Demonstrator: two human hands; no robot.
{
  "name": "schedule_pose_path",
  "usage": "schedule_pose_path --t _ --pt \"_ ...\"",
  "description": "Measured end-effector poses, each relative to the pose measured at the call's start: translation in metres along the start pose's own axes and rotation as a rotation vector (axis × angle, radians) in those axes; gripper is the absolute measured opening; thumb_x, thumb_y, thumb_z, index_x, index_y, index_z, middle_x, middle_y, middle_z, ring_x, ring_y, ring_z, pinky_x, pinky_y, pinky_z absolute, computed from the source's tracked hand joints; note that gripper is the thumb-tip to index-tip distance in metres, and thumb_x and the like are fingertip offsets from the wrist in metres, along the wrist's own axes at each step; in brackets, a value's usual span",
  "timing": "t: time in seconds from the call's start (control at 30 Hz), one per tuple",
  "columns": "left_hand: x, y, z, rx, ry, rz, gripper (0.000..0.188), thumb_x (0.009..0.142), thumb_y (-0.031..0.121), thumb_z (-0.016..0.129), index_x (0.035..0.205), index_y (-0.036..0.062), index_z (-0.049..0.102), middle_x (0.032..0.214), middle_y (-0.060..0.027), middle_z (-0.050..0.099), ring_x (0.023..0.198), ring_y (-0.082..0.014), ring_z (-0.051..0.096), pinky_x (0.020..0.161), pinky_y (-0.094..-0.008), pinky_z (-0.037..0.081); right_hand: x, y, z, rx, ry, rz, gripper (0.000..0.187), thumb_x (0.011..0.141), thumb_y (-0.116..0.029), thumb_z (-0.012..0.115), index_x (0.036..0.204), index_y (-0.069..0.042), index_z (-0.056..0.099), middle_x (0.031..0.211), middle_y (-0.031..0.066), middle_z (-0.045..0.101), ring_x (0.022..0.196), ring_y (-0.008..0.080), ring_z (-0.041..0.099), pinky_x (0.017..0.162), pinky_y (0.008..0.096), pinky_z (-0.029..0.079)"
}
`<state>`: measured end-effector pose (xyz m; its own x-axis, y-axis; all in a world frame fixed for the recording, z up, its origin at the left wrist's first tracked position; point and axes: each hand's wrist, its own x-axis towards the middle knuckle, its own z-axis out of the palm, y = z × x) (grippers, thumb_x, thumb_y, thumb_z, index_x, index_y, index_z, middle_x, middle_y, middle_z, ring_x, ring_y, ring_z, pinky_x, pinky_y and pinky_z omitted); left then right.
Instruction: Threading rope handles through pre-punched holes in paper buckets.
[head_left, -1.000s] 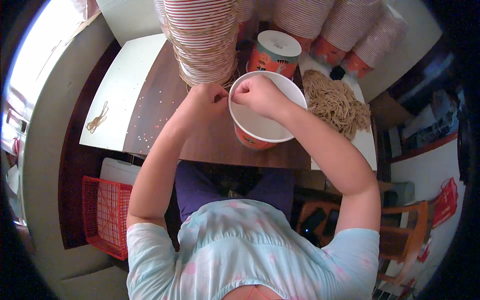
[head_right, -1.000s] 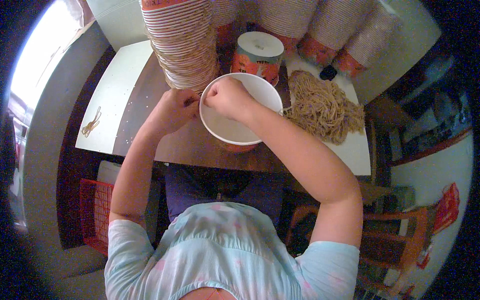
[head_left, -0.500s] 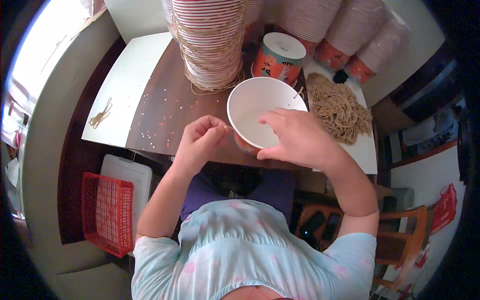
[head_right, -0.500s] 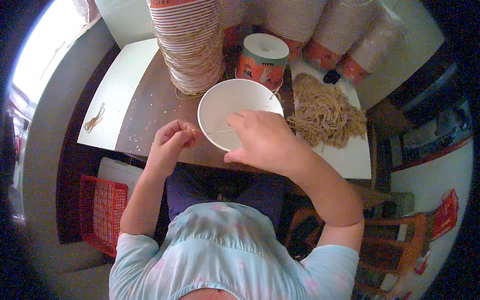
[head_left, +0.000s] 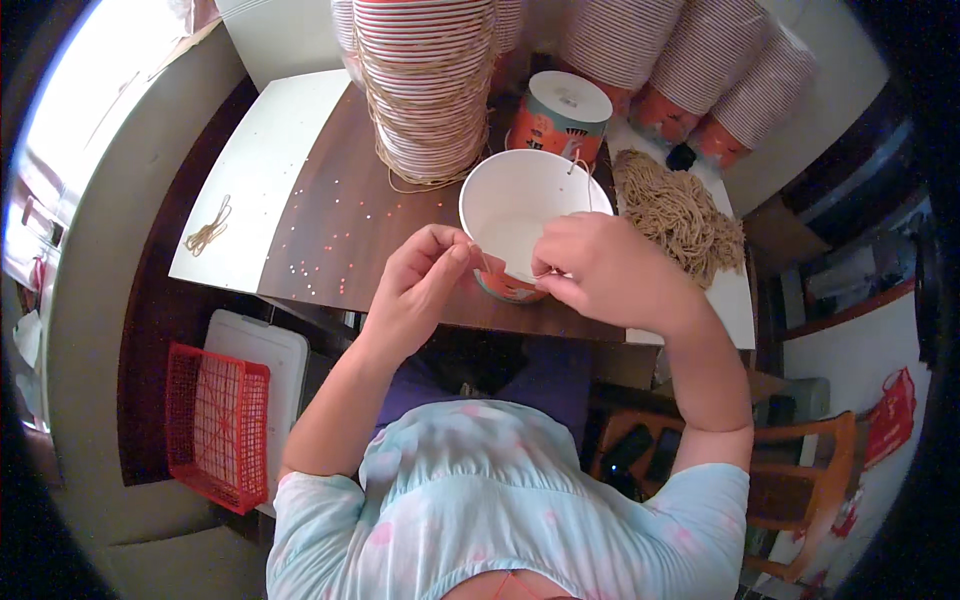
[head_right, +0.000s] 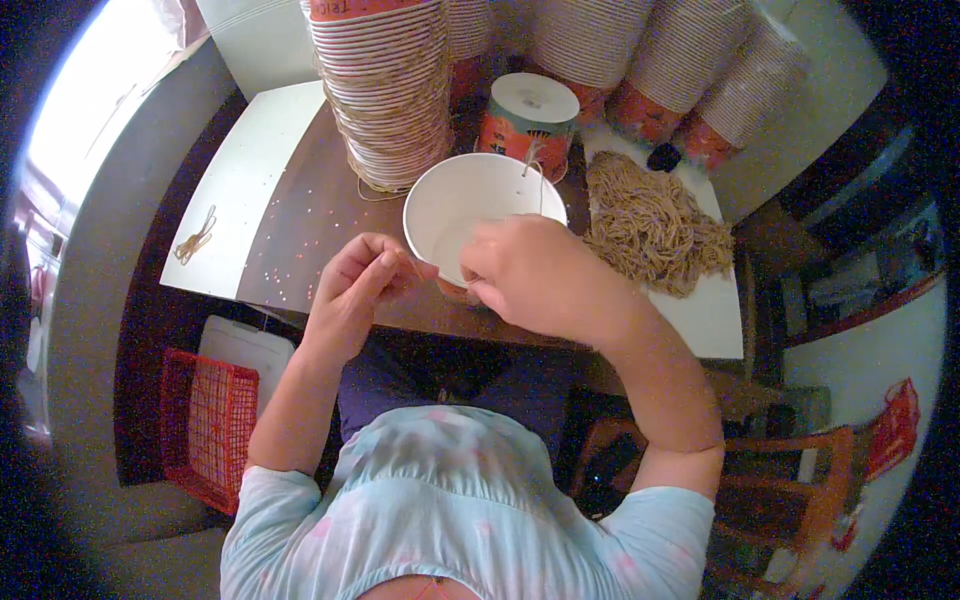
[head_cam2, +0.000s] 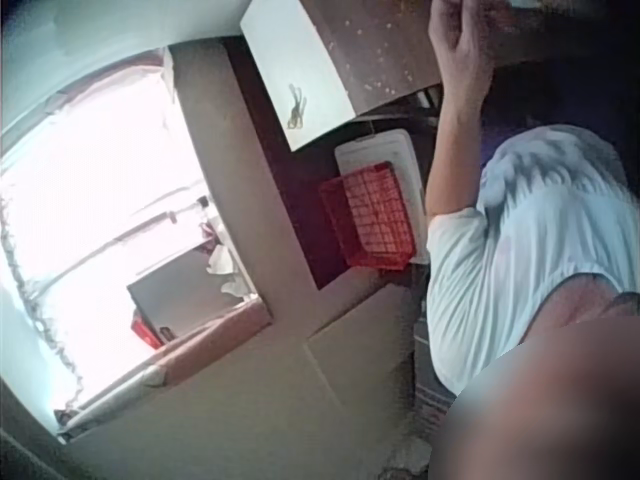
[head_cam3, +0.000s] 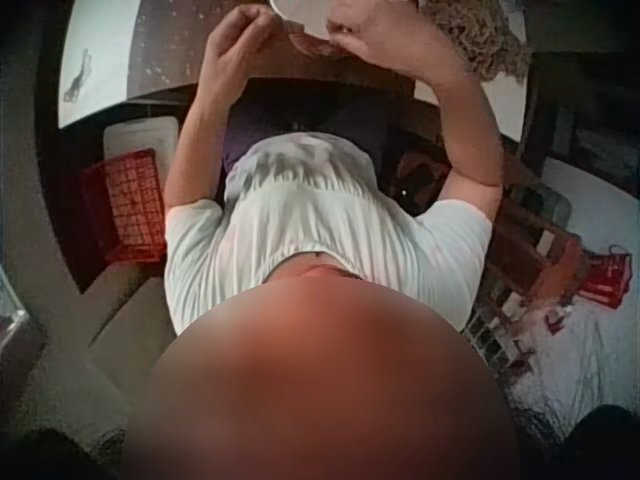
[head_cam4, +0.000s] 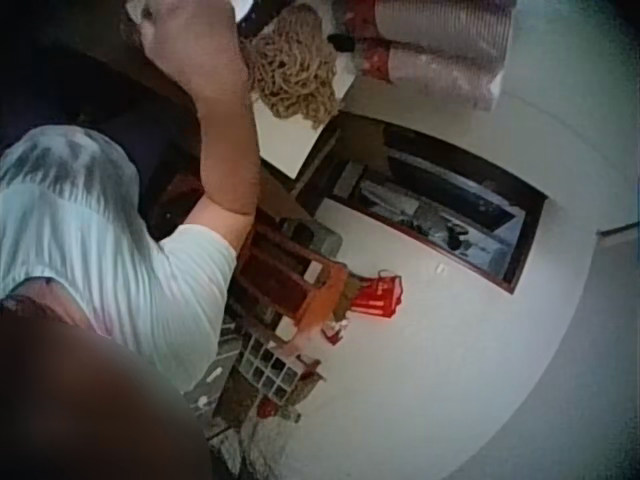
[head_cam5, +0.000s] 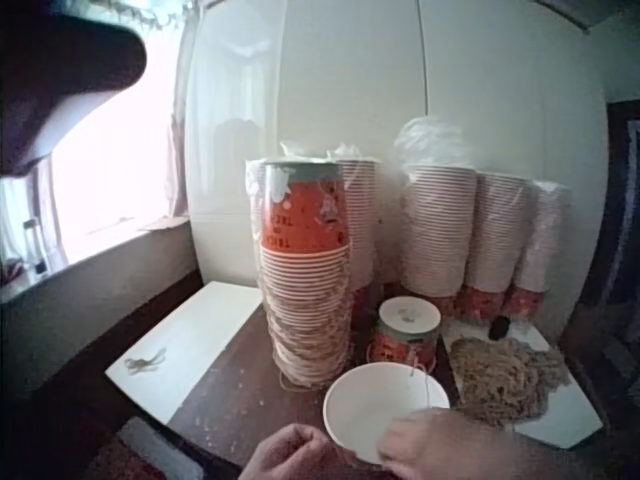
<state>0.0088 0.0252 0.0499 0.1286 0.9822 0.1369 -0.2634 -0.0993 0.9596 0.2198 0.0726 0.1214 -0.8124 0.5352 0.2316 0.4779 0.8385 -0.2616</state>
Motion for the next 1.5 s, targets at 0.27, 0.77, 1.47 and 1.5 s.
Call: schedule_pose_path --t 0.27,0.77,1.47,1.5 --pt "0.008 -0.011 0.004 -0.021 0.033 -0.041 0.017 0.096 0.018 0.051 0.099 0.0013 0.054 0.079 -0.0027 0.063 0.064 -0.0045 0.055 0.056 -0.0183 0.043 0.044 -0.006 -0.024 0.283 -0.216 -0.023 0.012 0.074 -0.014 0.064 0.077 -0.002 0.063 0.074 0.012 0.063 0.072 0.0234 0.061 0.067 0.0328 0.048" --pt "-0.015 -0.017 -0.006 -0.106 -0.03 -0.063 0.014 0.091 0.01 0.058 0.1 -0.0012 0.06 0.091 -0.0055 0.067 0.08 -0.0081 0.062 0.072 -0.0234 0.052 0.064 0.003 0.033 0.292 0.014 -0.115 0.018 0.07 -0.016 0.067 0.078 -0.001 0.064 0.082 0.0113 0.061 0.08 0.0269 0.061 0.069 0.0351 0.047" --pt "-0.016 -0.006 -0.009 0.13 -0.019 0.072 0.006 0.086 0.004 0.063 0.091 0.0009 0.06 0.08 0.0004 0.063 0.073 -0.003 0.055 0.063 -0.0177 0.043 0.021 0.001 0.04 0.257 0.184 -0.114 0.008 0.073 -0.008 0.065 0.08 -0.006 0.061 0.082 0.0082 0.056 0.079 0.0264 0.057 0.066 0.035 0.046" --pt "-0.017 -0.005 -0.008 0.164 0.011 0.069 0.007 0.085 0.003 0.064 0.09 0.001 0.06 0.08 0.0003 0.063 0.072 -0.003 0.055 0.063 -0.0178 0.043 0.018 -0.005 0.039 0.258 0.183 -0.113 0.008 0.073 -0.008 0.065 0.08 -0.006 0.061 0.082 0.0082 0.056 0.079 0.0264 0.057 0.066 0.035 0.046"
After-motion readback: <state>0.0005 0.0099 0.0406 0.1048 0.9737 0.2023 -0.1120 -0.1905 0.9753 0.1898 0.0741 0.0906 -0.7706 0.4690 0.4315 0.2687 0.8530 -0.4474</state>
